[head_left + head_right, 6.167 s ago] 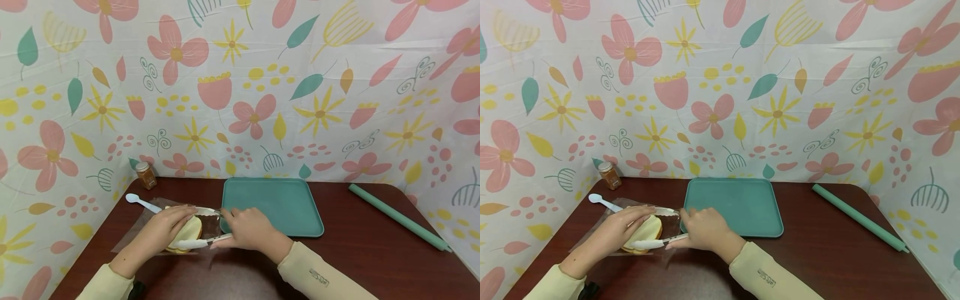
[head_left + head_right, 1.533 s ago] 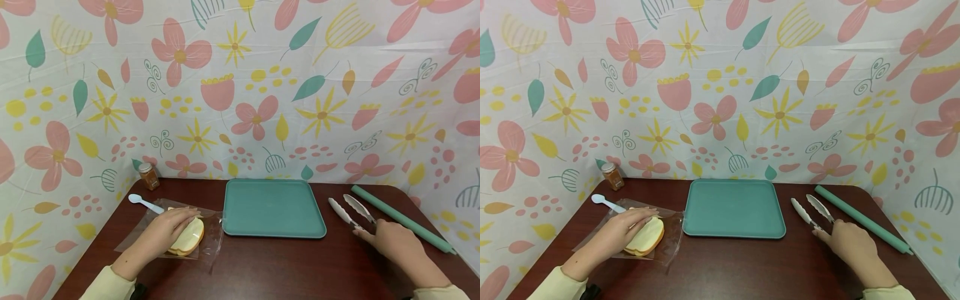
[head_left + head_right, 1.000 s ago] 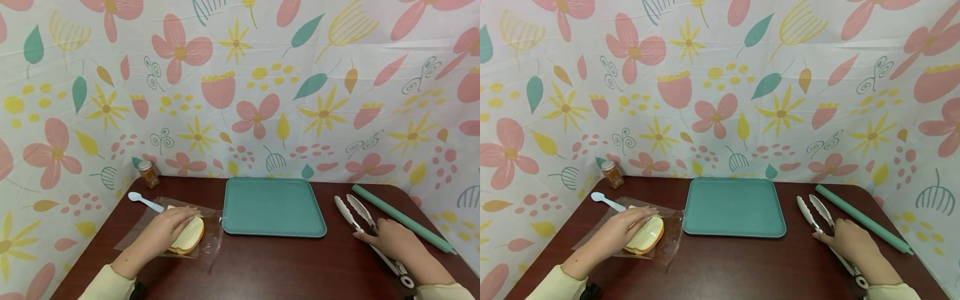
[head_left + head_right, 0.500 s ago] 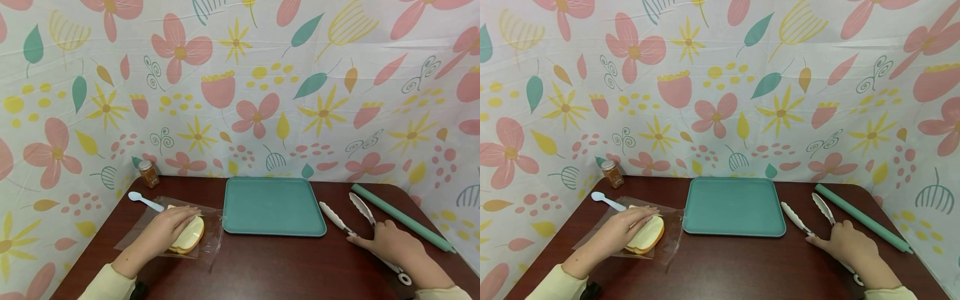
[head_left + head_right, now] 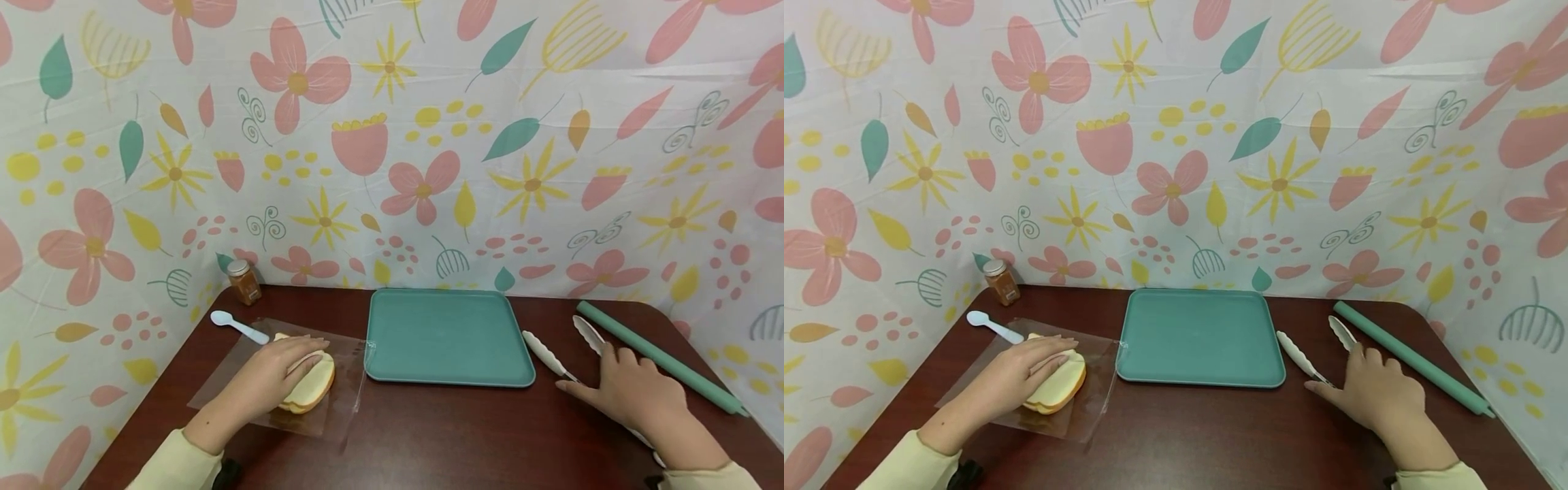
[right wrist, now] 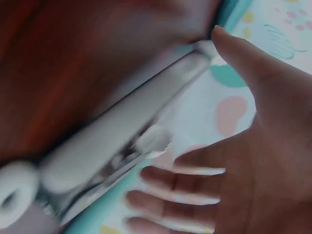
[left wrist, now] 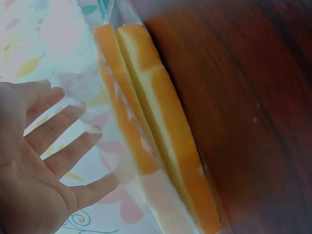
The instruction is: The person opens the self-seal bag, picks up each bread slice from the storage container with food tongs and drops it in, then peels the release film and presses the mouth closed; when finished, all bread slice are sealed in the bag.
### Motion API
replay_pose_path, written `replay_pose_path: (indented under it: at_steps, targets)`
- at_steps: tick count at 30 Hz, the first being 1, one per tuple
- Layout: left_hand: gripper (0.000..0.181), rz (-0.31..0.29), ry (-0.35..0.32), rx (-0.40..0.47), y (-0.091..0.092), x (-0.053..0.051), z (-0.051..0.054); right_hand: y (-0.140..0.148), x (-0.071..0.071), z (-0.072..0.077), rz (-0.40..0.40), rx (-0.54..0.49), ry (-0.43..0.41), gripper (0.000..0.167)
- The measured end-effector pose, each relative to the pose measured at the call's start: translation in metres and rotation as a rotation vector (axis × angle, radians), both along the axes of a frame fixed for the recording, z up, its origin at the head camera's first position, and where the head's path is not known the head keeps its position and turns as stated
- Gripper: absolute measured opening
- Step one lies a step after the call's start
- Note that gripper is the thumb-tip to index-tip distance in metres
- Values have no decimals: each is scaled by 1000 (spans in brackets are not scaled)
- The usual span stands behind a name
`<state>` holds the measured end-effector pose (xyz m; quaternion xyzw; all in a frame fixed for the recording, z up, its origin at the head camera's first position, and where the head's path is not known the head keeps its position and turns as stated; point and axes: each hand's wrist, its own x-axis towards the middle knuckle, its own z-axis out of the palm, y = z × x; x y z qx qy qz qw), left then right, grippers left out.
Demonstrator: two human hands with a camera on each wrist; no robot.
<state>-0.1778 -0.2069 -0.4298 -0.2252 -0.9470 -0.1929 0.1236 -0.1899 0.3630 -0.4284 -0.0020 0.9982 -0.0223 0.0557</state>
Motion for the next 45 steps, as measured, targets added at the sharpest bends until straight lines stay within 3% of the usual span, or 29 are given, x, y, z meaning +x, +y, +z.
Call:
replay_pose_path:
  at_steps: [5, 11, 14, 18, 21, 27, 32, 36, 45]
  targets:
    - [34, -3, -13, 5, -1, 0, 0, -35, -3, 14, 157, -70, 167, 104]
    - [36, -12, -17, 12, -1, -2, 5, -77, -4, 27, 266, -152, 326, 59]
    - [36, -30, -4, 9, 0, -5, 11, -96, -7, 34, 304, -170, 382, 47]
    - [36, -50, 7, -10, 2, -14, 24, -120, -14, 41, 350, -192, 409, 44]
    - [36, -70, 11, -37, 7, -23, 33, -136, -19, 45, 377, -219, 404, 41]
    - [34, -128, 5, -108, 19, -45, 48, -166, -29, 50, 430, -325, 308, 37]
    - [30, -146, -61, -153, 28, -64, 56, -187, -38, 44, 493, -382, 279, 34]
    - [30, -160, -129, -178, 36, -78, 57, -204, -45, 38, 495, -418, 222, 34]
    - [25, -207, -198, -305, 61, -102, 51, -241, -63, 24, 494, -517, 117, 28]
